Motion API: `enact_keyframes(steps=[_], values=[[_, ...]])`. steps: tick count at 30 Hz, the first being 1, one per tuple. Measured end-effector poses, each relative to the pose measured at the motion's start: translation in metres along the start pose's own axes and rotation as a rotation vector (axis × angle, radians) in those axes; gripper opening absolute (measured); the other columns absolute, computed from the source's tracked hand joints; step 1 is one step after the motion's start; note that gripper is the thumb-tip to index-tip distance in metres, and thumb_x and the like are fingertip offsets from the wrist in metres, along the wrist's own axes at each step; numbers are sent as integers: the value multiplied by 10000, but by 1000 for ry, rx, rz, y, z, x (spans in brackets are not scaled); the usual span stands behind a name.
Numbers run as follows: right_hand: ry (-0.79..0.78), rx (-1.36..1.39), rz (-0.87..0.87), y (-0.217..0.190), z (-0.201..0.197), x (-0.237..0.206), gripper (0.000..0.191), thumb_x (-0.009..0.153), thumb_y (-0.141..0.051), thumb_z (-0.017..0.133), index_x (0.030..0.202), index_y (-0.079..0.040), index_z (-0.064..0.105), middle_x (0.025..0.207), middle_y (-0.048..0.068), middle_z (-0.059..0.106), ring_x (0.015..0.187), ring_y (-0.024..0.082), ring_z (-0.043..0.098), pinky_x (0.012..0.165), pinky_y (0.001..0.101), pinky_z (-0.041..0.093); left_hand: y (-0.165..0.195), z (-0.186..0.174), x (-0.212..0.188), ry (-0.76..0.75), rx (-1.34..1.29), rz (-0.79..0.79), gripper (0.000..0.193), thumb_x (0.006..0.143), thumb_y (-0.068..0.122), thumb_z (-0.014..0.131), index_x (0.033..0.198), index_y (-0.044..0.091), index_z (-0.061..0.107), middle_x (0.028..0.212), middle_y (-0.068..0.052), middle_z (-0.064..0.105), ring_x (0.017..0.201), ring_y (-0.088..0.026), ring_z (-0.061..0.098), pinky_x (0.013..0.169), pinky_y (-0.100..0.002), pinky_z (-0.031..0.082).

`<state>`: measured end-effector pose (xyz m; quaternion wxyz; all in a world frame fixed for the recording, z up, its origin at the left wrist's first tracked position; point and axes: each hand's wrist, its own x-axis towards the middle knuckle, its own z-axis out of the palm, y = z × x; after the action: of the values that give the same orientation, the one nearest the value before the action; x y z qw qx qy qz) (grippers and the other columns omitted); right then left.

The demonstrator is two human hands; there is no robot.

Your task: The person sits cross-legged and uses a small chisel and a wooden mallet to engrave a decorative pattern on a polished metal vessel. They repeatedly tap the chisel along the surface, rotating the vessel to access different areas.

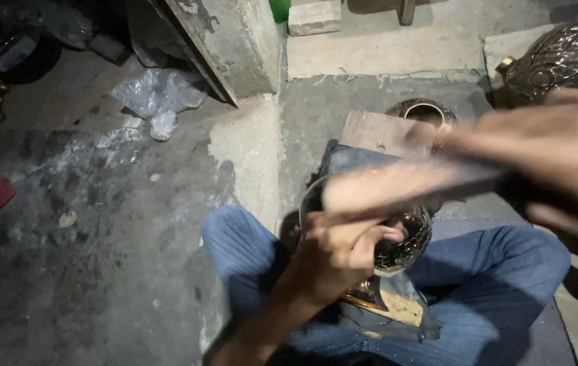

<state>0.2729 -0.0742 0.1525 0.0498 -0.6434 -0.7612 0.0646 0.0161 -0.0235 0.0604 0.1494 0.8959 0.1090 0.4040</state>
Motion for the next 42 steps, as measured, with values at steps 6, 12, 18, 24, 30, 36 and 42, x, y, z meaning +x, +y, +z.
enact_keyframes(steps=[6, 12, 18, 24, 30, 36, 42], values=[[165, 455, 306, 65, 123, -49, 656, 873, -188, 694, 1499, -162, 499, 1161, 138, 722, 951, 277, 722, 895, 440, 603, -25, 1, 15, -91, -56, 211, 170, 946, 13, 661, 1110, -13, 698, 1037, -125, 737, 827, -215, 766, 709, -337, 622], [434, 654, 724, 138, 260, -136, 427, 1047, -199, 636, 1405, 6, 526, 1255, 261, 606, 1112, 376, 663, 985, 474, 580, -33, 3, 49, -569, -415, -91, 405, 955, 148, 702, 1350, 165, 616, 753, -32, 725, 474, -133, 568, 433, -313, 441], [433, 680, 775, 122, 274, -160, 432, 1013, -107, 609, 1431, -51, 518, 1234, 198, 637, 1025, 294, 677, 924, 403, 591, -34, -4, 57, -652, -468, -88, 436, 958, 98, 672, 1377, 185, 588, 783, 0, 741, 519, -90, 620, 421, -302, 449], [270, 547, 642, 69, 216, -147, 493, 979, -15, 582, 1457, -108, 510, 1214, 134, 667, 939, 212, 692, 862, 333, 602, -31, -2, 68, -845, -420, -117, 641, 865, -2, 610, 1461, 227, 543, 905, -3, 745, 453, -80, 611, 399, -254, 489], [728, 703, 439, -23, 157, -107, 631, 771, 53, 674, 1377, -51, 534, 1109, 94, 660, 943, 147, 681, 910, 349, 572, -34, 2, 86, -853, -452, 85, 648, 813, -9, 642, 1433, 167, 573, 664, -6, 675, 471, -132, 522, 452, -353, 404], [760, 379, 622, -38, 120, -96, 384, 925, 16, 708, 1281, 16, 564, 997, 156, 653, 879, 221, 648, 888, 377, 532, -42, 7, 91, -922, -500, 100, 490, 891, 133, 722, 1372, 152, 631, 616, -19, 631, 471, -138, 483, 464, -379, 363], [946, 855, 550, -9, 176, -126, 70, 1027, -22, 614, 1045, 32, 573, 999, 150, 696, 913, 222, 670, 829, 335, 539, -36, 6, 98, -1015, -448, 54, 399, 917, 117, 677, 1314, 148, 668, 612, -23, 615, 458, -122, 483, 449, -359, 349]])
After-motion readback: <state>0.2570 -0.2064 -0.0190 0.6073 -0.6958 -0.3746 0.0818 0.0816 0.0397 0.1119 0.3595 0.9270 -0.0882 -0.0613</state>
